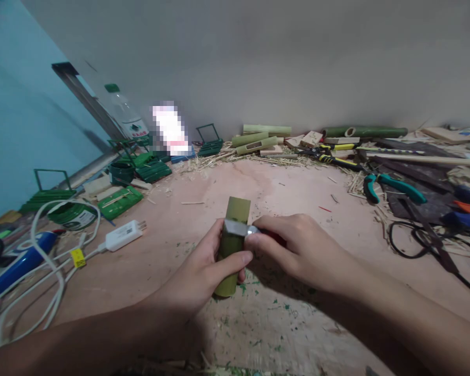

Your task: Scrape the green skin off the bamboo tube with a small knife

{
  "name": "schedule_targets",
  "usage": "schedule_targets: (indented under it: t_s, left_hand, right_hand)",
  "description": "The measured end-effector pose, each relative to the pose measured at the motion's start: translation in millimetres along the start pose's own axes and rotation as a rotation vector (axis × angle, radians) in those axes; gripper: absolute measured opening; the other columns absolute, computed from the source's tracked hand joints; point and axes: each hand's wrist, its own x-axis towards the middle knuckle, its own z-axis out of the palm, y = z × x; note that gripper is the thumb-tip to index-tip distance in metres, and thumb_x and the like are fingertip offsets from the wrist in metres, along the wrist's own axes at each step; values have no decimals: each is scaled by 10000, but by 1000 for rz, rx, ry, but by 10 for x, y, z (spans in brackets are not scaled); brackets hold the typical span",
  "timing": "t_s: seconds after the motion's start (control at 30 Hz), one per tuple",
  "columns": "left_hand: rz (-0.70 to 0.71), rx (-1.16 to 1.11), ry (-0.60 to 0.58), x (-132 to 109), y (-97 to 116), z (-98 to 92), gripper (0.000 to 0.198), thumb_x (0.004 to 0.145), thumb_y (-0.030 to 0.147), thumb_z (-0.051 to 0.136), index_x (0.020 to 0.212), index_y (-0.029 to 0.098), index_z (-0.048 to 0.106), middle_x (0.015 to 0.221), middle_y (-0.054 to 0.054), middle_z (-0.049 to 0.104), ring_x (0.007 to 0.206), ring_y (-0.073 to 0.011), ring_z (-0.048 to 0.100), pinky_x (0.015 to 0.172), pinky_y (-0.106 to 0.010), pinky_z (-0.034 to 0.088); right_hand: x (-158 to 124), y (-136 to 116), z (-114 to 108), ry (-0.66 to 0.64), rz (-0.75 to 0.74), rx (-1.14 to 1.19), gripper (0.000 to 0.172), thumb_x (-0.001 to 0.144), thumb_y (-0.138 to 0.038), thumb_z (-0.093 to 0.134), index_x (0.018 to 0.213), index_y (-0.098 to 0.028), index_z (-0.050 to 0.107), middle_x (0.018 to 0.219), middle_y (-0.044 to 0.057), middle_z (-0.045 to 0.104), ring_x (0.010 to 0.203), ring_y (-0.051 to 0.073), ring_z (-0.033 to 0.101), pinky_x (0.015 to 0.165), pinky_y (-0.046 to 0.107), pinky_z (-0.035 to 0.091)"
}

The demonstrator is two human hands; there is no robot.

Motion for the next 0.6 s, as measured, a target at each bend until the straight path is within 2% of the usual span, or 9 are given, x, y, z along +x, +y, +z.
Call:
schedule_targets:
  t_s: [0.17,0.27,0.33,0.43,0.53,0.6]
  left_hand:
    - [-35,46,-42,-99,-10,35,363,937,287,715,1237,253,515,893,21,582,762,-134,583,676,-266,455]
    - [-2,51,-62,-144,14,45,337,937,291,714,1221,255,535,941,5,594,807,-149,592,731,-286,469]
    - [9,59,-42,-141,28,31,339,923,307,730,1198,243,542,959,-13,610,818,-161,595,746,-297,470]
    - [24,81,45,-97,12,-13,358,891,333,763,1160,233,549,1017,-49,636,857,-186,606,773,-314,477]
    - [32,69,113,-43,-54,-47,384,858,341,790,1139,230,554,1048,-71,643,886,-210,614,773,-323,484]
    - [41,45,123,-19,-104,-52,423,837,324,808,1165,236,556,1068,-75,645,922,-225,620,787,-330,488]
  right_hand:
    - [73,68,-136,241,126,-70,383,1064,-467,512,879,-189,697,691,15,638,642,168,551,600,283,401]
    - [109,89,-180,323,184,-74,403,1037,-480,530,782,-195,657,612,-5,543,577,158,490,550,283,367]
    - [113,82,-171,337,195,-64,404,1029,-476,532,754,-199,638,559,-26,473,519,145,439,519,285,343]
    - [89,43,-135,346,161,-44,364,1034,-452,530,810,-202,670,535,-32,475,496,144,446,517,289,355]
    - [51,6,-107,311,77,-29,346,1043,-436,534,832,-210,690,555,-17,538,516,151,493,528,286,385]
    - [30,0,-87,226,31,-10,339,1051,-437,538,859,-210,701,629,4,620,562,156,541,544,277,411]
